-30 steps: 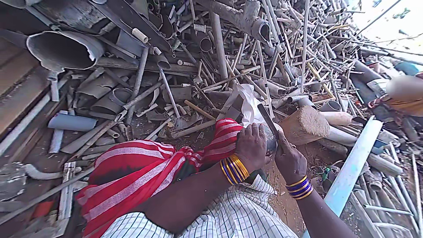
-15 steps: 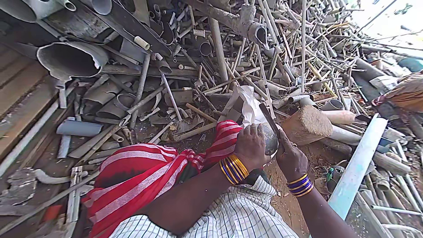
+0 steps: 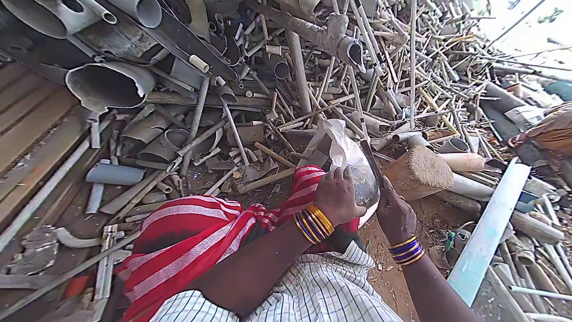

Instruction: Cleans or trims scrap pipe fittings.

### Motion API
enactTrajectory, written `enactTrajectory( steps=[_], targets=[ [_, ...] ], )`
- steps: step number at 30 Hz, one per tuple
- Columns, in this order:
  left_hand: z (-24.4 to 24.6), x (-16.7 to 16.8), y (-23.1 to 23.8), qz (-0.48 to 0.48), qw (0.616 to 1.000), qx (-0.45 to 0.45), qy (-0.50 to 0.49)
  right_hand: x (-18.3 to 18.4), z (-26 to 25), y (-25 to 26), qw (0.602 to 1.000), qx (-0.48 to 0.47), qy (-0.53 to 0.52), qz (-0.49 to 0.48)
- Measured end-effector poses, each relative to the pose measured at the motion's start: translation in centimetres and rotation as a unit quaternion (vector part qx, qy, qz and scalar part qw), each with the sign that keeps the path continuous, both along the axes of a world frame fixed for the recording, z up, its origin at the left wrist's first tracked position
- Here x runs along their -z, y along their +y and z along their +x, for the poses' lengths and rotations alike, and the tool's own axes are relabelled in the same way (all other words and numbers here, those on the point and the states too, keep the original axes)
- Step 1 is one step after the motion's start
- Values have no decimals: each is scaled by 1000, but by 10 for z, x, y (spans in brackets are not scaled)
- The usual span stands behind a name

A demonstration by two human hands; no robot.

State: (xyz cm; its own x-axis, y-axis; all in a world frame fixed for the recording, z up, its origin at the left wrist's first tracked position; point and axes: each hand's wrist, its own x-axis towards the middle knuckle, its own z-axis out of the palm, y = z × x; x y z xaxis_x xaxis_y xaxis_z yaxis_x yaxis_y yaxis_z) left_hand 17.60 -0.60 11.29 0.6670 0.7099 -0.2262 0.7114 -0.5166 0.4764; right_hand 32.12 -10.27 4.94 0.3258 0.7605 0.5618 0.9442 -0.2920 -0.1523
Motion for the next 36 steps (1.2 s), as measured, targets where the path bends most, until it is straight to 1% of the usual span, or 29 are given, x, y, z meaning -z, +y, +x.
enactTrajectory(
  steps=[2, 4, 6, 8, 11, 13, 15, 19, 20, 22, 25, 28, 30, 33, 36],
  targets=[
    [-1, -3, 3, -13, 1000, -6, 0, 4, -6, 1, 1000, -9, 17, 14],
    [-3, -4, 7, -18, 1000, -9, -4, 4, -9, 0, 999, -33, 3, 24],
    [-3, -2, 8, -29, 999, -13, -7, 4, -1, 2, 1000, -21, -9, 17],
    [-1, -1, 10, -32, 999, -21, -11, 6, 1, 7, 1000, -7, 11, 14],
    [-4, -3, 15, -36, 999, -23, -13, 8, -7, 6, 999, -41, -7, 28],
    [-4, -1, 15, -38, 999, -20, -13, 9, 0, 6, 999, -27, -29, 19],
    [-2, -2, 16, -42, 999, -23, -8, 9, 3, 9, 1000, -6, -1, 10],
    [-5, -4, 20, -49, 998, -24, -13, 9, -6, 5, 999, -44, -11, 26],
    [-5, -3, 20, -50, 998, -22, -11, 10, -3, 6, 999, -37, -27, 26],
    [-2, -2, 19, -49, 999, -22, -7, 11, 1, 9, 1000, -16, -12, 18],
    [-3, -4, 21, -53, 998, -20, -12, 9, -8, 8, 999, -36, -7, 33],
    [-3, -1, 21, -52, 998, -17, -18, 8, 1, 7, 999, -25, -35, 18],
    [0, -2, 18, -51, 998, -20, -13, 6, 2, 9, 1000, -5, -15, 2],
    [-2, -2, 19, -48, 999, -13, -13, 3, -7, 6, 999, -34, -22, 8],
    [-1, 0, 15, -39, 999, -6, -18, -2, 4, 4, 999, -11, -45, -25]
  ],
)
